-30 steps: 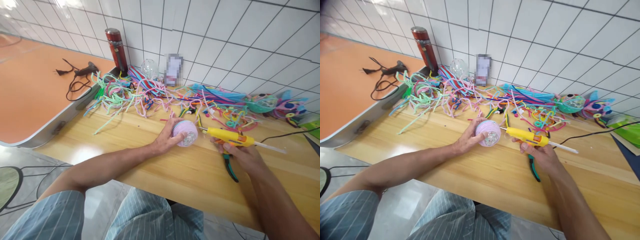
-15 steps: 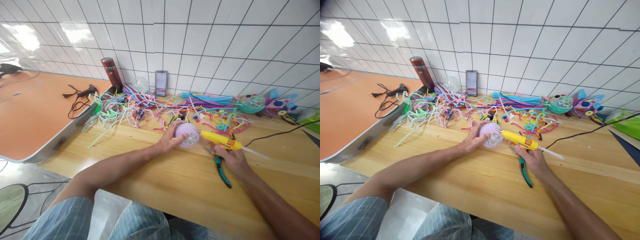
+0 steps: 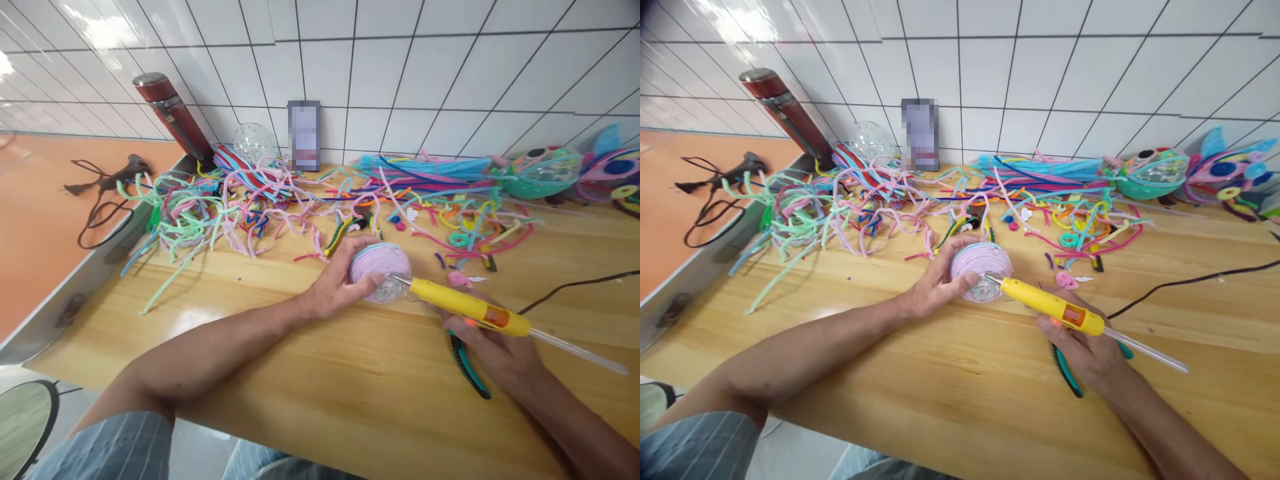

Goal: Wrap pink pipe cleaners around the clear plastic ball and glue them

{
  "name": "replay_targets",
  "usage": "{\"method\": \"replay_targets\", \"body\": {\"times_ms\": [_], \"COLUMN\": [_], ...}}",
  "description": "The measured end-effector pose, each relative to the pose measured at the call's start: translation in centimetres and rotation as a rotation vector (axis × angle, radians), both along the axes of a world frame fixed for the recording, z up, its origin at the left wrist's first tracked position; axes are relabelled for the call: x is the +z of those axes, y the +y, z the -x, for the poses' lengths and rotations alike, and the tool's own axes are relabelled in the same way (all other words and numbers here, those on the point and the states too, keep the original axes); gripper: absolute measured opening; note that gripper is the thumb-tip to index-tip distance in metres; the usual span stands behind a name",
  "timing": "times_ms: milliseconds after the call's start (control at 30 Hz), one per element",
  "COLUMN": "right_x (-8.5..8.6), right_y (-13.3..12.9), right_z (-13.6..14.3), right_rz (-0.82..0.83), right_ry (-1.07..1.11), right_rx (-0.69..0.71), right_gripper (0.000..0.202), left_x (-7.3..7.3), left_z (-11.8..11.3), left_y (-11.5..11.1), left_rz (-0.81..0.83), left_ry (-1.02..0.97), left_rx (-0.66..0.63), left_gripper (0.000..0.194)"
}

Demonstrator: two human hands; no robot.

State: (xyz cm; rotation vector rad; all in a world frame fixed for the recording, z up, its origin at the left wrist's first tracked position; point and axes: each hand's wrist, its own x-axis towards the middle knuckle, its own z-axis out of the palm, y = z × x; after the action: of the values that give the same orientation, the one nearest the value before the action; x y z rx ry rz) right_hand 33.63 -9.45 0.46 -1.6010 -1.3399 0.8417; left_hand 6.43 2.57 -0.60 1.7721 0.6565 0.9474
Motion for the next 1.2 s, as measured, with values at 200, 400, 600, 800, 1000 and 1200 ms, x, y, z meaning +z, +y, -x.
{"method": "replay_targets", "body": {"times_ms": [200,400,600,800,1000,1200], "right_x": [-0.1,-0.2,-0.8,-0.5,-1.4,-1.3], "right_y": [-0.2,-0.1,-0.4,-0.2,-0.4,-0.5], "right_z": [-0.1,0.0,-0.4,-0.3,-0.9,-0.7], "right_rz": [0.013,-0.016,-0.029,-0.116,-0.261,-0.328], "right_ry": [-0.027,-0.04,-0.067,-0.122,-0.178,-0.254], "right_rx": [0.048,0.079,0.093,0.14,0.193,0.223], "right_gripper": [0.038,0.034,0.034,0.028,0.016,0.013], "left_x": [0.2,0.3,0.0,-0.2,-0.1,-0.1], "left_z": [-0.1,-0.1,-0.1,-0.1,-0.2,-0.1], "left_y": [-0.1,0.0,0.0,0.2,0.2,0.2], "left_rz": [-0.054,-0.097,-0.124,-0.145,-0.151,-0.186], "left_ry": [0.004,0.019,0.006,-0.003,-0.016,-0.01], "left_rx": [-0.012,-0.016,-0.013,-0.036,-0.044,-0.044], "left_gripper": [0.056,0.056,0.055,0.059,0.057,0.056]}}
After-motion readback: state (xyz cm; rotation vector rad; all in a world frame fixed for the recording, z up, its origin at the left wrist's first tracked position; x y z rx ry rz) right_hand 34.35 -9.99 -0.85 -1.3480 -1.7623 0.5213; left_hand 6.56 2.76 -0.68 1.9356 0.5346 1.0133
